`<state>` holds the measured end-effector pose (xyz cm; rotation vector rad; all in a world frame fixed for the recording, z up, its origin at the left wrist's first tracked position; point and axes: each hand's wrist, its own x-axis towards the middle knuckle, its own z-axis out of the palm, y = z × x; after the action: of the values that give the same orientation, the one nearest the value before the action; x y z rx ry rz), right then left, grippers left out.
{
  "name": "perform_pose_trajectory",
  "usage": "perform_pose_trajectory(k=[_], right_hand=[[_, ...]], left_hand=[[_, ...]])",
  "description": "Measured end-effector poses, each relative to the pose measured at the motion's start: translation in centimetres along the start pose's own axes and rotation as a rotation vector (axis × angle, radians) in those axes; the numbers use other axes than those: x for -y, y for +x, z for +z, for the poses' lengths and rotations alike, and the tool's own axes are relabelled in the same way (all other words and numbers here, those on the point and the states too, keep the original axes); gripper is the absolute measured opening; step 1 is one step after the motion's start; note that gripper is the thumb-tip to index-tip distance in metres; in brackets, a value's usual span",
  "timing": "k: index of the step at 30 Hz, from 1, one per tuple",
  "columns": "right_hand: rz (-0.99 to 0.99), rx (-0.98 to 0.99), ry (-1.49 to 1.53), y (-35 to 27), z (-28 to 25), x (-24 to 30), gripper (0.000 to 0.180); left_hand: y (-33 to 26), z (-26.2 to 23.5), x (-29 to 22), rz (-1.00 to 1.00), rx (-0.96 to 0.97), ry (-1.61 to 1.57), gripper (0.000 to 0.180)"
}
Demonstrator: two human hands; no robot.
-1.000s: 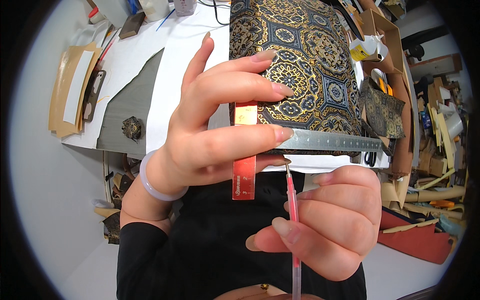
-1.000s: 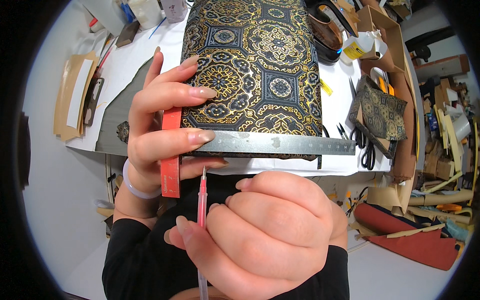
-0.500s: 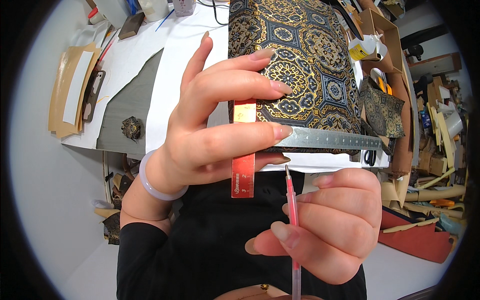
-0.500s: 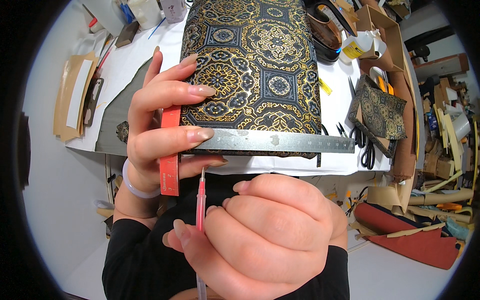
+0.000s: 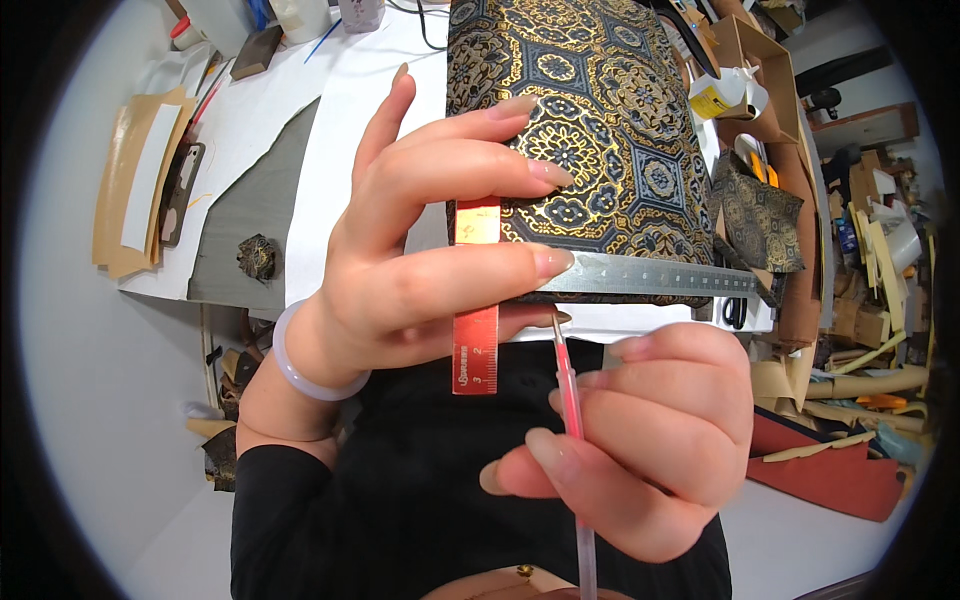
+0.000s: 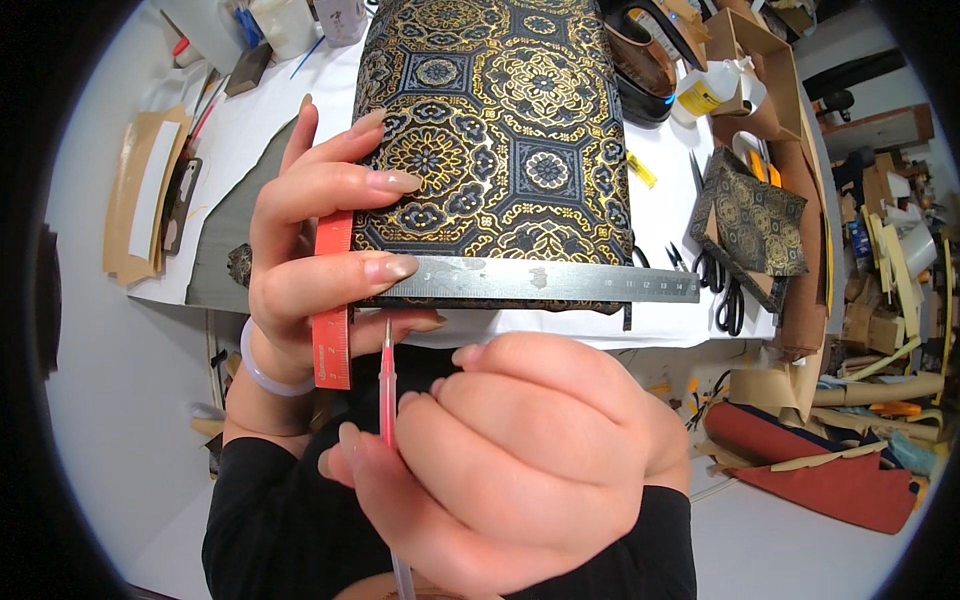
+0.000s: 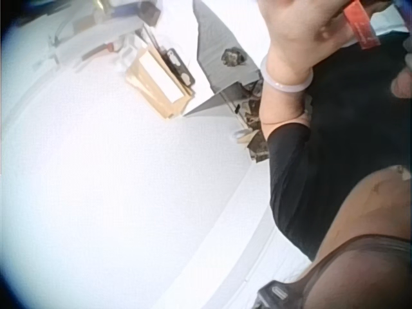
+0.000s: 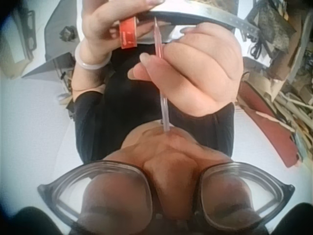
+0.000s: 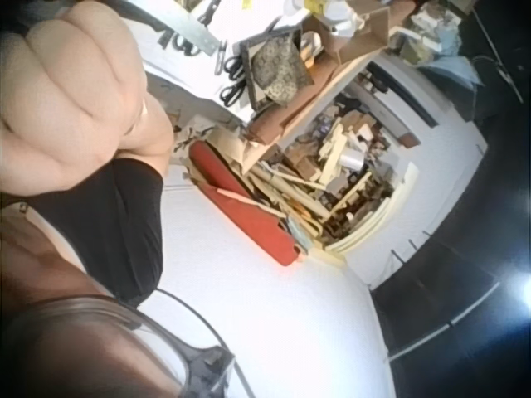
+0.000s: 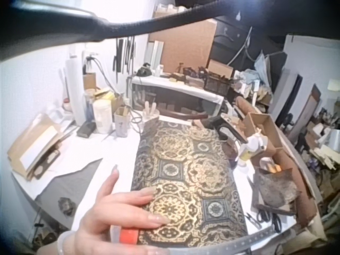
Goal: The person measures a patterned fabric-covered object using a metal ruler and a red L-square, then marks the edges with a pink pen. They smooth the fabric with their fingers and briefly use an iron to press the surface before repeating the measuring and marking steps.
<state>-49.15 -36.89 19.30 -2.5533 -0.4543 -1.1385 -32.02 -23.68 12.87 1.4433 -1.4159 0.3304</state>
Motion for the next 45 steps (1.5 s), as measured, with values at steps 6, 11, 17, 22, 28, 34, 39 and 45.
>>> perform_pose_trajectory(k=[6,11,17,22,28,34,39,45], right_hand=[[-0.131,-0.031,0.033,0.0,0.7,-2.2,0.039],[-0.083,0.072,0.109,0.4,0.2,-2.9,0.043],[0.044,-0.05,0.25,0.7,1.0,-4.0,0.042],[0.152,-0.124,0.21,0.5,1.6,-3.4,0.042],[0.137,-0.148,0.252,0.6,1.8,-3.5,0.041],[0.12,-0.158,0.214,0.2,1.8,-3.6,0.039],[0.093,-0.165,0.195,0.0,1.4,-4.1,0.037],[0.176,-0.211,0.141,-0.8,0.7,-3.8,0.034]], left_hand=[[-0.1,-0.1,0.5,0.049,-0.012,-0.003,0.042],[-0.2,-0.1,0.3,0.033,-0.01,-0.005,0.039],[0.0,-0.3,0.4,0.061,0.008,-0.001,0.039],[-0.1,-0.2,0.5,0.061,-0.002,0.002,0.043],[0.1,-0.4,0.2,0.032,0.021,0.006,0.043],[0.8,0.2,1.5,0.245,-0.01,0.033,0.045],[0.7,0.4,1.4,0.235,-0.014,0.041,0.047],[0.4,0.2,1.6,0.178,-0.01,0.072,0.051]])
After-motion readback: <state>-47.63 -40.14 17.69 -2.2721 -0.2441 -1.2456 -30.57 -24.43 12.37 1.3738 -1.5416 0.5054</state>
